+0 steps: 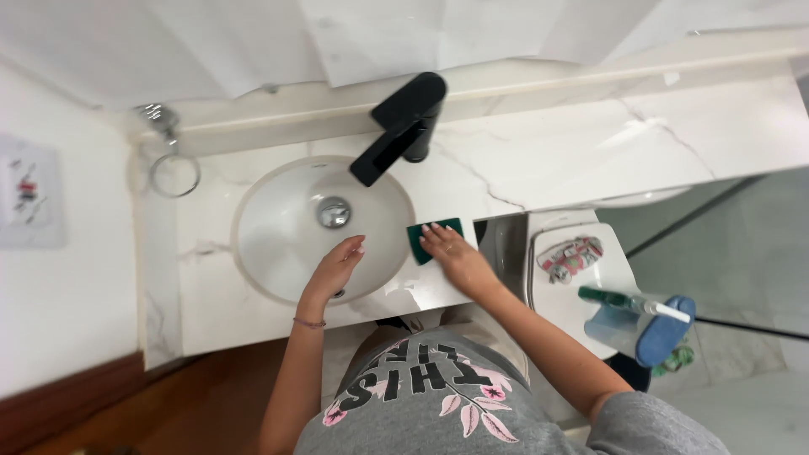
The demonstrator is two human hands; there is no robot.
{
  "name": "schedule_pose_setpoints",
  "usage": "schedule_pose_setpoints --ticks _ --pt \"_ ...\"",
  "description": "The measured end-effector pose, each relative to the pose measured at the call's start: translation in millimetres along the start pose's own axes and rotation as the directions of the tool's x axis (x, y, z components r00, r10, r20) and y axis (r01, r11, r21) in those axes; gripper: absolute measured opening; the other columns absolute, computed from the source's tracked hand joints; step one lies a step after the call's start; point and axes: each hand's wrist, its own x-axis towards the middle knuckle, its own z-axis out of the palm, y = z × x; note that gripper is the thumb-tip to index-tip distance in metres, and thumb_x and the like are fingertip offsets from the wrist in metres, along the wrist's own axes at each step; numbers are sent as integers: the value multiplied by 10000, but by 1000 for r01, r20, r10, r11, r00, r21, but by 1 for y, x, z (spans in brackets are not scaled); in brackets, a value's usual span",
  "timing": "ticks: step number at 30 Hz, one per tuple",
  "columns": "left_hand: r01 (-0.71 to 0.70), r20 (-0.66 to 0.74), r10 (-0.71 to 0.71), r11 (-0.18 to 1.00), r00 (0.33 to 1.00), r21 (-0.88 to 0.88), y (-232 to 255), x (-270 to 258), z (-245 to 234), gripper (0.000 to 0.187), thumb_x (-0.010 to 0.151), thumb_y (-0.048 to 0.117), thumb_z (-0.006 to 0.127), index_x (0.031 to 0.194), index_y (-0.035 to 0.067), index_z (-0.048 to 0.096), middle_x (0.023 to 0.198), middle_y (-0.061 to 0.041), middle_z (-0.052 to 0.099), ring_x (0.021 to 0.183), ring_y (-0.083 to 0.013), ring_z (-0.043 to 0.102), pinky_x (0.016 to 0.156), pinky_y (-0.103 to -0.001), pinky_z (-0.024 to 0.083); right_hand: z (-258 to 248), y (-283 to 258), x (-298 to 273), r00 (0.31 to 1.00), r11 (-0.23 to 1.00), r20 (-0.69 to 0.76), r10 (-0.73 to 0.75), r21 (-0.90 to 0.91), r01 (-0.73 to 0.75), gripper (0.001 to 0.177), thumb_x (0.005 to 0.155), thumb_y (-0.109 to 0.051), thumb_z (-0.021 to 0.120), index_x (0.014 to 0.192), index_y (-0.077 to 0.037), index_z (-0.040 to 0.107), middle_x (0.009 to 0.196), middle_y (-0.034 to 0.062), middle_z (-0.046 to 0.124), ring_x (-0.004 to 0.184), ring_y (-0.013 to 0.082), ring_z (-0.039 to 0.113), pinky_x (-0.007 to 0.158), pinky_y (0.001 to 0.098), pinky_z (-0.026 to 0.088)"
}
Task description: The person cleans a bathroom sink and countertop using a green sponge and a spray bottle. They wipe the countertop, spray cleaner on the sink and counter, scrub the basin and faucet, and remove the drain stopper to clean underneath before replacing it.
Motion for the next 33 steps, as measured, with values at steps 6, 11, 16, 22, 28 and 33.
schedule_pose_setpoints --ticks 6,11,16,22,28,33 --pt "0 0 0 1000 1000 -2 31 0 11 494 1029 330 530 1488 146 536 1492 -228 534 1421 -402 454 1178 -536 349 13 171 1 992 891 6 129 -441 -113 457 927 84 465 1377 85 547 1412 306 579 1309 447 544 1168 542 328" --pt "11 -5 -11 1000 1000 6 57 -11 22 489 1041 331 523 1493 143 533 1488 -222 539 1414 -397 466 1166 -532 360 21 141 46 957 948 -92 277 -134 -287 338 1016 2 439 1282 -61 636 1454 186 586 1401 372 480 1209 519 291" --pt "-45 -25 44 999 999 -17 91 -16 41 463 1043 288 525 1476 125 546 1468 -247 547 1400 -413 474 1162 -539 366 7 173 54 995 970 -57 78 -224 -89 334 1008 -6 463 1293 -82 620 1379 157 648 1308 319 589 1184 464 383" --pt "-14 -87 12 1000 996 -24 121 -16 74 455 1042 221 504 1481 105 533 1471 -267 534 1411 -419 457 1172 -536 352 -11 244 27 915 899 -180 361 -193 -393 374 1012 66 416 1299 -51 626 1346 210 653 1291 388 575 1152 493 385" --pt "-72 -170 77 997 982 33 128 14 112 451 1022 147 499 1462 62 551 1381 -289 583 1334 -420 512 1132 -547 374 -25 274 -43 968 967 21 251 31 -252 553 945 -171 670 1477 -216 527 1482 67 587 1432 270 486 1275 441 269" --pt "-60 -340 73 997 938 48 160 23 146 402 1088 198 487 1443 30 576 1295 -322 615 1292 -427 529 1110 -556 372 -193 464 -191 771 643 -289 568 -430 -634 372 1101 -86 396 1342 -164 669 1310 85 707 1356 302 528 1125 557 285"
